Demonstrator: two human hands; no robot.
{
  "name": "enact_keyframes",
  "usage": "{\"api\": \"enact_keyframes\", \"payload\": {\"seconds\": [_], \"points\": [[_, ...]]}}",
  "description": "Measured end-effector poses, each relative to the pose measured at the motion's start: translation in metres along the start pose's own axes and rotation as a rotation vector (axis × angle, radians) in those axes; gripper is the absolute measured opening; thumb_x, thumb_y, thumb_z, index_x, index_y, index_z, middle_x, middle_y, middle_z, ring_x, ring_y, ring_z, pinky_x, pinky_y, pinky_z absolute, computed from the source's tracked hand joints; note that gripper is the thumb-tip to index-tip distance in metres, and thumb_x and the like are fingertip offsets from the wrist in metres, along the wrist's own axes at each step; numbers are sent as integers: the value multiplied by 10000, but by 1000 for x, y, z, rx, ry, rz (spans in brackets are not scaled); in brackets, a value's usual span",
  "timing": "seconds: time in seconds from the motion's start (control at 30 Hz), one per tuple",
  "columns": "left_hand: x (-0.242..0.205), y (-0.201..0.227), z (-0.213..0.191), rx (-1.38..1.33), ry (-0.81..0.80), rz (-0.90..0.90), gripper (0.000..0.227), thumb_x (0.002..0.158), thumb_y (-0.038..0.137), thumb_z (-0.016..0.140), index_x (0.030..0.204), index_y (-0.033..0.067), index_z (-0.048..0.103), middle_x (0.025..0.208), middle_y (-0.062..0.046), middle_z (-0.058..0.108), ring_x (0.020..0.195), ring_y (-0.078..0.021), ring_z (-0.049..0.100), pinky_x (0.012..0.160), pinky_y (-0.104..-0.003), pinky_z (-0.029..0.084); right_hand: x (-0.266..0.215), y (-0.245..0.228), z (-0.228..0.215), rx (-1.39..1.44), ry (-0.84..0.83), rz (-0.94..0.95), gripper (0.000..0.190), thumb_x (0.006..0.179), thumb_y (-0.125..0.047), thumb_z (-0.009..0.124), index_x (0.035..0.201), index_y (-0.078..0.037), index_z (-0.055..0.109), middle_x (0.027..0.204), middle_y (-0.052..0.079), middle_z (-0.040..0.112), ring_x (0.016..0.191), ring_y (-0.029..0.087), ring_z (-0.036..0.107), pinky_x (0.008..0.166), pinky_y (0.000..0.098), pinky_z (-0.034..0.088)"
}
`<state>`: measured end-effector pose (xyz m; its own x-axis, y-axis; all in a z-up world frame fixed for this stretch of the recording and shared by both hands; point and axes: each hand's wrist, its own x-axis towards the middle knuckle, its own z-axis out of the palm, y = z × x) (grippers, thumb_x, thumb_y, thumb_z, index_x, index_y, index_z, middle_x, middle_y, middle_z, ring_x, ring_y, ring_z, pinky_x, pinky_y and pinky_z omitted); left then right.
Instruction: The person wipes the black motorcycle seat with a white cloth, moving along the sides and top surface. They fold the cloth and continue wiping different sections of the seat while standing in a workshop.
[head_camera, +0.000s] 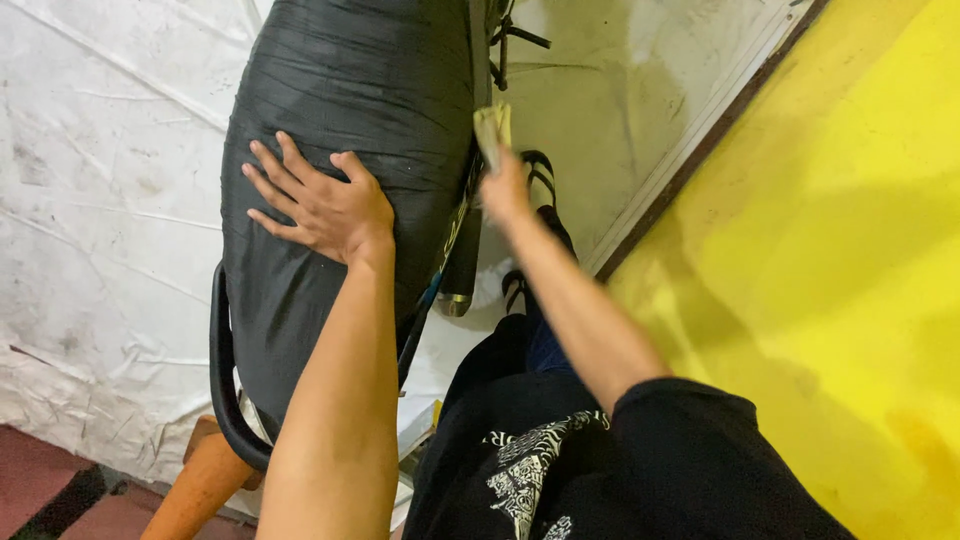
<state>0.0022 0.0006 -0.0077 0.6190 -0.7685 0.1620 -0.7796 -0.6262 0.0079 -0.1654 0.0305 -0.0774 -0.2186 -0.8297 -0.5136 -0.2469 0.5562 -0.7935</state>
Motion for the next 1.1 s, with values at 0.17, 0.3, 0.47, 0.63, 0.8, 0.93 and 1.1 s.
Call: {"api": "enact_keyframes", "payload": {"seconds": [0.17, 0.3, 0.47, 0.63, 0.8, 0.93, 1.1], "points": [[0, 1, -5, -18, -22, -19, 598, 913, 349, 562, 1491, 201, 532, 1604, -53, 383, 1502, -281, 322, 1200, -635, 179, -123, 146, 76, -86, -140, -176, 520, 896, 134, 514, 1410, 180, 449, 1401, 436, 481, 1353, 543, 455, 1138, 611, 368], [1, -1, -1, -12, -29, -29, 610, 899, 362, 580, 1490, 218, 527, 1598, -37, 384, 1499, -275, 319, 1200, -638, 181, -197, 185, 60, 505, -311, -158, 483, 902, 63, 526, 1378, 143, 548, 1405, 298, 579, 1352, 313, 446, 1176, 539, 325], [0, -1, -4, -11, -38, -7, 614, 900, 351, 583, 1492, 201, 526, 1601, -57, 376, 1498, -287, 310, 1183, -647, 176, -48, 105, -2, 252, 119, 254, 332, 856, -85, 635, 1170, -10, 710, 900, 121, 690, 796, 252, 657, 730, 433, 493], [4, 3, -9, -13, -13, 4, 631, 878, 350, 590, 1484, 188, 527, 1587, -68, 399, 1493, -290, 329, 1162, -650, 228, 103, 93, 2, 51, 201, -31, 355, 938, -127, 579, 1238, 26, 693, 1045, 245, 726, 1024, 358, 726, 830, 494, 548], [2, 6, -28, -12, -76, 13, 598, 917, 325, 577, 1490, 162, 531, 1580, -102, 416, 1474, -337, 345, 1139, -671, 246, 129, 111, 25, -292, -57, -65, 413, 897, -107, 577, 1288, 12, 632, 1236, 328, 659, 1232, 506, 608, 1066, 592, 476], [2, 6, -21, -19, -73, -8, 657, 874, 339, 605, 1500, 163, 515, 1598, -82, 387, 1491, -308, 322, 1152, -650, 222, 67, 108, -6, -364, -104, 92, 407, 907, -243, 597, 1264, -56, 654, 1199, 240, 700, 1211, 428, 643, 1006, 556, 523], [2, 5, -15, -16, -60, 3, 693, 836, 333, 598, 1506, 171, 522, 1615, -74, 380, 1495, -311, 320, 1134, -654, 231, 18, 77, -38, 276, -116, 365, 506, 708, -73, 625, 1187, 72, 697, 898, 146, 693, 771, 276, 689, 678, 434, 567]]}}
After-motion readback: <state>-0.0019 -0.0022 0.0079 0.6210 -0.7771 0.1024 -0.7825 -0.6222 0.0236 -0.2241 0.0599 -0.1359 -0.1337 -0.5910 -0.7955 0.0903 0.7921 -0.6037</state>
